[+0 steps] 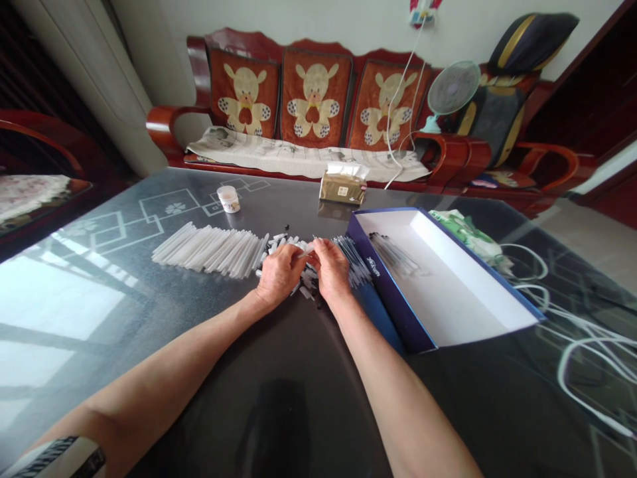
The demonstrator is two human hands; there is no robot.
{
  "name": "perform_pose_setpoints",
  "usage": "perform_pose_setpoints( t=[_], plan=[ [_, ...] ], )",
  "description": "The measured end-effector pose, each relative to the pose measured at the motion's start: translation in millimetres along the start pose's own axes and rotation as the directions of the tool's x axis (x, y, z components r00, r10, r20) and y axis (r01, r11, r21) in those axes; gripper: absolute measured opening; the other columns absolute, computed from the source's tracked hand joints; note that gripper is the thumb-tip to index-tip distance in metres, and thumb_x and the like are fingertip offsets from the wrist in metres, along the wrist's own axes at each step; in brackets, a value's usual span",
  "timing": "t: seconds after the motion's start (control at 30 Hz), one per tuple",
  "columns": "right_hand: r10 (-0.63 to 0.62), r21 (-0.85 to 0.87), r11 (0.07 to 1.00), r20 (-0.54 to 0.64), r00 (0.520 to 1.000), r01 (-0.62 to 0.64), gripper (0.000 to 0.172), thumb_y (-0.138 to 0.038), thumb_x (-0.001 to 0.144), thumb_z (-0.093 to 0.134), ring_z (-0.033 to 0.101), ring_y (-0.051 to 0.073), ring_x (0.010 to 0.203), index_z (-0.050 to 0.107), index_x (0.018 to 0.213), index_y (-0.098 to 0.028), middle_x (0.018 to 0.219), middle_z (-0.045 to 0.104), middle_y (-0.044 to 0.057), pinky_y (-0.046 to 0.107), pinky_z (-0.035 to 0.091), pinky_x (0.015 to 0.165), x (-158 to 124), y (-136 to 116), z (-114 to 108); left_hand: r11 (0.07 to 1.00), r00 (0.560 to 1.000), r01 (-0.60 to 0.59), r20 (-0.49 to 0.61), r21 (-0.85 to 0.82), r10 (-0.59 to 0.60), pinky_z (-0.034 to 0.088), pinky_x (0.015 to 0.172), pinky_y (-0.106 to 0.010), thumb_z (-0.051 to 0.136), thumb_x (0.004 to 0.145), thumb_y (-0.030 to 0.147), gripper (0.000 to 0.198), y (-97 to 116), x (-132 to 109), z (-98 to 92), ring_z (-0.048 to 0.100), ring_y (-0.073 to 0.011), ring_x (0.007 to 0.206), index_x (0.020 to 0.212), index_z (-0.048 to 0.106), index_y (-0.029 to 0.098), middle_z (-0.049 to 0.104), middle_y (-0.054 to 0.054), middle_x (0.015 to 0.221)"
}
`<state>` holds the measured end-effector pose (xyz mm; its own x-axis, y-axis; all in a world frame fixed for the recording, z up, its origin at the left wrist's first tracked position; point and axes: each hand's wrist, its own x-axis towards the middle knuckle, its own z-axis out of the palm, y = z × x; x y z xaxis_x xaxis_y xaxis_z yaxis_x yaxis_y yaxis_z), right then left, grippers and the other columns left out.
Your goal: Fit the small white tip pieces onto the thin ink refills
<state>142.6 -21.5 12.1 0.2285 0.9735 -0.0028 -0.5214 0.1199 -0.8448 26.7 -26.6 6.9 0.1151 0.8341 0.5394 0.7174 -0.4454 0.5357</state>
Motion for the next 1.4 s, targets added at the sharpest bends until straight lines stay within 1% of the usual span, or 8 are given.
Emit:
perform_pose_setpoints(
  t=[0.37, 0.5, 0.63, 0.73, 0.83, 0.97, 1.1, 1.4],
  plan=[
    [-0.112, 0.016, 0.994, 0.028, 0.993, 0.111, 0.028, -0.039, 0.062, 0.080, 0.058, 0.011, 0.064, 0.061, 0.070, -0.019, 0.067, 0.064, -0.004, 0.023, 0.048, 0.058, -1.5, -2.4, 2.1, 0.872, 0.952, 0.286, 0.220, -0.398, -0.211, 0.041, 0.054, -0.020, 0.055, 0.087, 0.033, 0.017, 15.8, 1.6, -5.8, 0.056, -0.0096, 0.052, 0.079, 0.063, 0.019, 0.061, 0.003, 0.061],
    [-0.114, 0.034, 0.993, 0.028, 0.993, 0.113, 0.027, -0.038, 0.065, 0.079, 0.059, 0.011, 0.064, 0.062, 0.072, -0.019, 0.068, 0.064, -0.003, 0.024, 0.050, 0.059, 3.3, -7.3, -1.0, 0.483, 0.814, 0.578, 0.509, -0.658, -0.279, 0.031, 0.038, -0.018, 0.056, 0.085, 0.031, 0.024, 22.2, 7.5, -9.3, 0.047, -0.0061, 0.038, 0.067, 0.055, 0.017, 0.055, 0.003, 0.054],
    [-0.141, 0.140, 0.978, -0.085, 0.986, 0.152, 0.027, -0.035, 0.065, 0.080, 0.061, 0.009, 0.064, 0.062, 0.076, -0.019, 0.069, 0.064, -0.004, 0.023, 0.052, 0.064, 17.8, -26.4, -16.0, 0.048, 0.611, 0.790, 0.777, -0.611, -0.153, 0.023, 0.032, -0.016, 0.057, 0.084, 0.031, 0.021, 26.9, 9.6, -13.2, 0.040, -0.0039, 0.034, 0.072, 0.057, 0.013, 0.052, 0.004, 0.052],
    [-0.195, 0.049, 0.978, -0.135, 0.971, 0.203, 0.027, -0.037, 0.067, 0.078, 0.062, 0.008, 0.066, 0.064, 0.083, -0.019, 0.071, 0.065, -0.004, 0.021, 0.052, 0.064, 24.1, -30.0, -27.3, 0.002, 0.683, 0.724, 0.716, -0.690, -0.144, 0.024, 0.032, -0.016, 0.063, 0.080, 0.034, 0.022, 24.4, 10.8, -13.2, 0.040, -0.0035, 0.035, 0.075, 0.058, 0.013, 0.052, 0.004, 0.053],
    [-0.268, -0.234, 0.941, -0.076, 0.961, 0.244, 0.030, -0.041, 0.071, 0.073, 0.062, 0.011, 0.066, 0.067, 0.092, -0.020, 0.076, 0.067, -0.002, 0.022, 0.050, 0.058, 21.8, -17.4, -30.2, 0.143, 0.807, 0.571, 0.522, -0.808, -0.277, 0.028, 0.034, -0.016, 0.068, 0.075, 0.041, 0.029, 13.7, 15.3, -12.2, 0.043, -0.0041, 0.036, 0.076, 0.058, 0.015, 0.055, 0.005, 0.054],
    [-0.399, -0.675, 0.628, 0.147, 0.905, 0.387, 0.024, -0.038, 0.076, 0.067, 0.063, 0.016, 0.073, 0.071, 0.091, -0.020, 0.083, 0.071, 0.003, 0.028, 0.051, 0.069, 15.5, -0.4, -28.0, 0.332, 0.887, 0.406, 0.280, -0.851, -0.366, 0.030, 0.036, -0.017, 0.067, 0.073, 0.047, 0.033, -5.4, 22.2, -11.4, 0.046, -0.0043, 0.039, 0.075, 0.058, 0.016, 0.056, 0.005, 0.055],
    [-0.462, -0.804, 0.292, 0.355, 0.812, 0.518, 0.017, -0.032, 0.079, 0.064, 0.060, 0.015, 0.066, 0.071, 0.087, -0.019, 0.080, 0.069, 0.004, 0.028, 0.050, 0.069, 12.9, 2.3, -29.1, 0.390, 0.900, 0.375, 0.228, -0.841, -0.373, 0.030, 0.037, -0.017, 0.066, 0.073, 0.048, 0.033, -13.9, 23.1, -8.9, 0.046, -0.0045, 0.039, 0.074, 0.057, 0.016, 0.056, 0.005, 0.055],
    [-0.527, -0.803, 0.064, 0.478, 0.703, 0.593, 0.017, -0.026, 0.087, 0.054, 0.061, 0.015, 0.068, 0.069, 0.085, -0.019, 0.079, 0.068, 0.004, 0.027, 0.048, 0.069, 11.5, 7.2, -33.8, 0.416, 0.892, 0.404, 0.248, -0.815, -0.379, 0.031, 0.038, -0.019, 0.064, 0.073, 0.051, 0.035, -14.8, 20.9, -5.4, 0.045, -0.0052, 0.039, 0.070, 0.057, 0.017, 0.056, 0.004, 0.054]
  ],
)
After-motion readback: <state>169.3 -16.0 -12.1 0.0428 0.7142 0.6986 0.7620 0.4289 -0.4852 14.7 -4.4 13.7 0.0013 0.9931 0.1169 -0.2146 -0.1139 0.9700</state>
